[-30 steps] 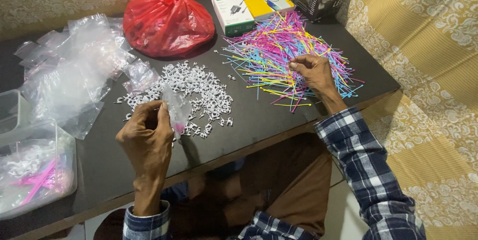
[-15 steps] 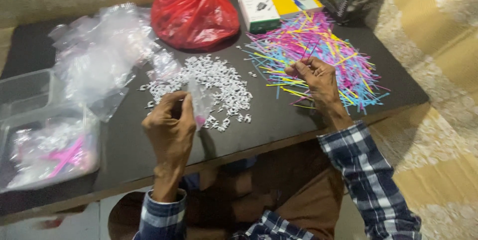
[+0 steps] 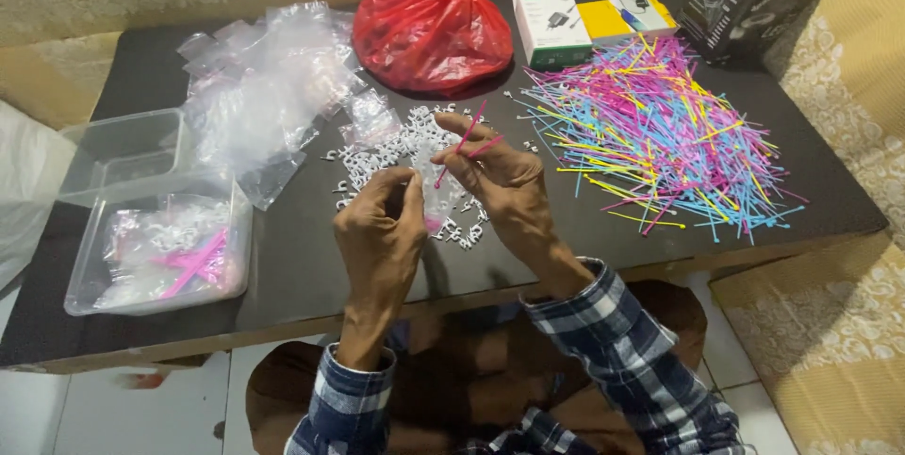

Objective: The person sorts various hardware components, placing small white plastic clips and colorful sticks into plastic bags by hand on a table.

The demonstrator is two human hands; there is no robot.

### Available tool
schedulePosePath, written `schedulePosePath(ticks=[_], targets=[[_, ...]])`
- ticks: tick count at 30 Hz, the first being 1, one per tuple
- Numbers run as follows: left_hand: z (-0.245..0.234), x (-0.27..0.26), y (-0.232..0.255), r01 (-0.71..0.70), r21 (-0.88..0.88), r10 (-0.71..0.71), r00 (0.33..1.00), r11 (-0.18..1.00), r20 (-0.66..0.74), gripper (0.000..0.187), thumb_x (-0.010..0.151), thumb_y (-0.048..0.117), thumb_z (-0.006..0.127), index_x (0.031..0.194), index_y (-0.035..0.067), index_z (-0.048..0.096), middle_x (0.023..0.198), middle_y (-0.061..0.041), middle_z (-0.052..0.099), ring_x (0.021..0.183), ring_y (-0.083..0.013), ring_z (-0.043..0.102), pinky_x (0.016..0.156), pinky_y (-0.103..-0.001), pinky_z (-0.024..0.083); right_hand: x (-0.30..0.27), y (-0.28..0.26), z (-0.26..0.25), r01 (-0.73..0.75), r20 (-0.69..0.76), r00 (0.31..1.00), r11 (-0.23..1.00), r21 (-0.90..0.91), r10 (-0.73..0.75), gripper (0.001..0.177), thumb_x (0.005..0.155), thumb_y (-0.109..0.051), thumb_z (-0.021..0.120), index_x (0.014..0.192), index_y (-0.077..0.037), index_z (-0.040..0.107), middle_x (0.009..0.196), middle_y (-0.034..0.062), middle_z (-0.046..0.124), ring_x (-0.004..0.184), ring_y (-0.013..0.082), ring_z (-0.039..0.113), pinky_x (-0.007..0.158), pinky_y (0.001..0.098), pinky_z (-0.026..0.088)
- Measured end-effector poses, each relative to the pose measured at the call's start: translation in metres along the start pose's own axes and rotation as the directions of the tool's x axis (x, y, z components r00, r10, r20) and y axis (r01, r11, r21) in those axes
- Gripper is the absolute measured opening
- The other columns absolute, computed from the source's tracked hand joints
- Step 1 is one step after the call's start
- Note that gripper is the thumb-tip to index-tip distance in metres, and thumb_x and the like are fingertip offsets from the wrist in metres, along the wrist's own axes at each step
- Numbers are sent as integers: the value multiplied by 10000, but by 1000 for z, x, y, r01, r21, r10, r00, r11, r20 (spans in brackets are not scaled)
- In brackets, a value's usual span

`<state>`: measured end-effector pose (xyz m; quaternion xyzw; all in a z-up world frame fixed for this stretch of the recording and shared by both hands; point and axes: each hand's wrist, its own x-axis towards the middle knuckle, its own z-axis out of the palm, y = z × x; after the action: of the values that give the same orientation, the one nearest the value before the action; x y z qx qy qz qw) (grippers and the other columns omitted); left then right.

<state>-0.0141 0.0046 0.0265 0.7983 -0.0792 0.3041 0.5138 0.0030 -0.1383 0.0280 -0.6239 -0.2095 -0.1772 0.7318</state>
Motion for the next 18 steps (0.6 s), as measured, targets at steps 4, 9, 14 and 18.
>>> schedulePosePath(ticks=[4,9,14,18], targets=[[-3,0,1,-11,-7,11,1000,1000,-14,82,896,12,733,891,88,763,664,-133,730,599,-245,732,508,-305,544,-6,16,3,-3,-9,1000,990,-142,2,113,980,-138,695,1024,-71,776,1355,175,655,1248,311,638,1084,454,479],[-1,-1,6,-29,-41,28,1000,999,-6,84,900,1,730,896,81,757,660,-134,732,596,-224,731,513,-290,544,-11,24,3,13,-3,1000,962,-272,-14,146,988,-218,697,1063,-131,788,1367,168,645,1352,359,530,1145,523,390],[3,-1,-2,-22,-26,21,1000,999,-14,86,904,27,738,900,109,765,687,-125,745,632,-244,750,521,-308,555,-14,28,-7,12,48,999,938,-347,5,181,977,-243,705,1113,-159,789,1349,170,661,1360,370,530,1152,510,379],[2,-2,2,-19,-38,19,1000,999,-2,96,918,17,730,909,106,766,700,-130,748,648,-235,750,532,-306,558,-14,24,-14,32,94,996,926,-376,4,198,983,-268,698,1116,-150,783,1295,181,683,1325,378,564,1143,512,387]])
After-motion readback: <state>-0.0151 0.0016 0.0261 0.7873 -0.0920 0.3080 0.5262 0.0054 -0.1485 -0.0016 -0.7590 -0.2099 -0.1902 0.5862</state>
